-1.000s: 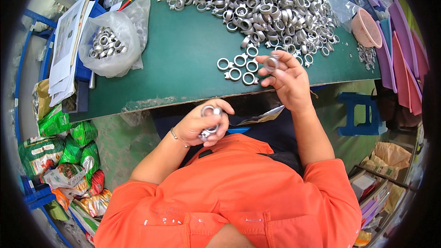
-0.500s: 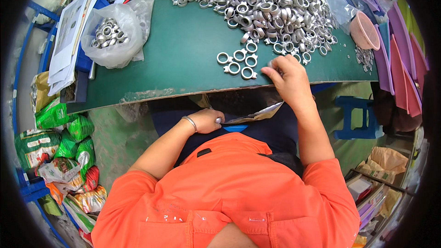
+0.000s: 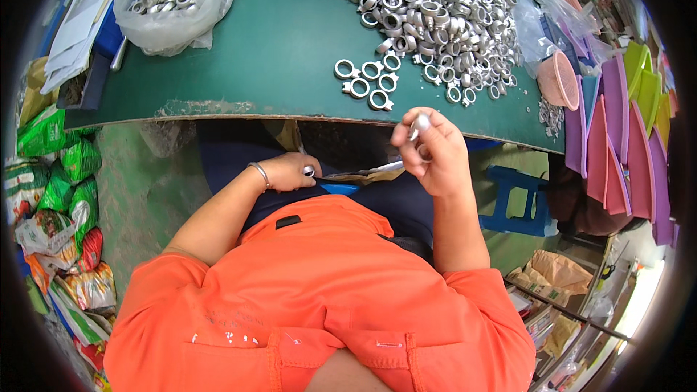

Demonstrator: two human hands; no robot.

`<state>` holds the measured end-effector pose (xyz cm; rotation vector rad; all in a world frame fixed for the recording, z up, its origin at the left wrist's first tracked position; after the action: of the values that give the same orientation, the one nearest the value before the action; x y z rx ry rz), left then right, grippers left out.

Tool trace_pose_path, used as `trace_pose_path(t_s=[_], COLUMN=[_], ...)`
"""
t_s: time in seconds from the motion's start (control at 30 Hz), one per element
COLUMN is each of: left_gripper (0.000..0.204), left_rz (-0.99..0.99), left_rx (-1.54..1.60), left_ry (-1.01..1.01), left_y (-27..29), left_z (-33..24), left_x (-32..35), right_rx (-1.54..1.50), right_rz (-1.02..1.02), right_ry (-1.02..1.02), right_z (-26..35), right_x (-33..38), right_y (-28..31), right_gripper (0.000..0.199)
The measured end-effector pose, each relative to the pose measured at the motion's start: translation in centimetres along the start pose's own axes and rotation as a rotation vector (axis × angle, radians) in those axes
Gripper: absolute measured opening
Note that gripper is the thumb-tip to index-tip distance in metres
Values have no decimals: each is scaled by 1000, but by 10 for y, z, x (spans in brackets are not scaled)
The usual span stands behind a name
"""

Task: The person handles small metallic ring-like objects by hand, picking them up from a large pile on a workbench, looking at them, and placing them into a plastic bag or another pile.

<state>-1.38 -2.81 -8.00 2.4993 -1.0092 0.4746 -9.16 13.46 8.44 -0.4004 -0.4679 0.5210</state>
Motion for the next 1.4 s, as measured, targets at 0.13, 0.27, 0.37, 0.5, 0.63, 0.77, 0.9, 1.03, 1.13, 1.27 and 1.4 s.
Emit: trace_pose_path(t_s=[0.13,0.27,0.37,0.5,0.63,0.77,0.9,1.03,1.13,1.27,1.4], left_gripper=[24,24,23,24,24,25,26,25,26,26,26], left_rz=[-18,24,14,36,38,28,30,30,32,27,35], left_rx=[4,112,162,220,207,251,288,295,293,306,302], left_ry=[-101,38,51,120,123,161,184,177,171,173,177], left_y=[-2,-2,-4,-6,-3,-1,1,0,0,-1,1], left_z=[1,4,8,14,9,5,4,6,5,8,4], left_x=[1,1,-1,-2,0,4,4,2,2,4,5], right_rx=[739,1417,1384,1474,1486,953,312,106,62,366,1180], right_rz=[23,-39,-75,-422,-439,-283,-25,134,175,115,-244], right_ry=[320,589,444,604,616,510,177,153,178,270,673], right_z=[-13,-12,-5,24,29,28,6,-3,-3,1,32], right_x=[7,8,1,-17,-17,-13,-12,-7,-4,0,-6], right_y=[-24,-50,-38,-39,-35,-5,5,4,1,-6,-23], right_gripper=[16,18,13,19,24,13,13,18,18,18,21])
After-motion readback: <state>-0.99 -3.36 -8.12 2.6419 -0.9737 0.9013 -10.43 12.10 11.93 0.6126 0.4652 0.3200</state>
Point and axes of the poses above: each hand's wrist, its own x-axis away from the middle knuckle, its own y-axis out of the back of the hand, z = x × y, the point moved 8 cm from there along -x, towards the middle knuckle, and after that the axes turned 8 degrees about -y, right-handed, at the moved point
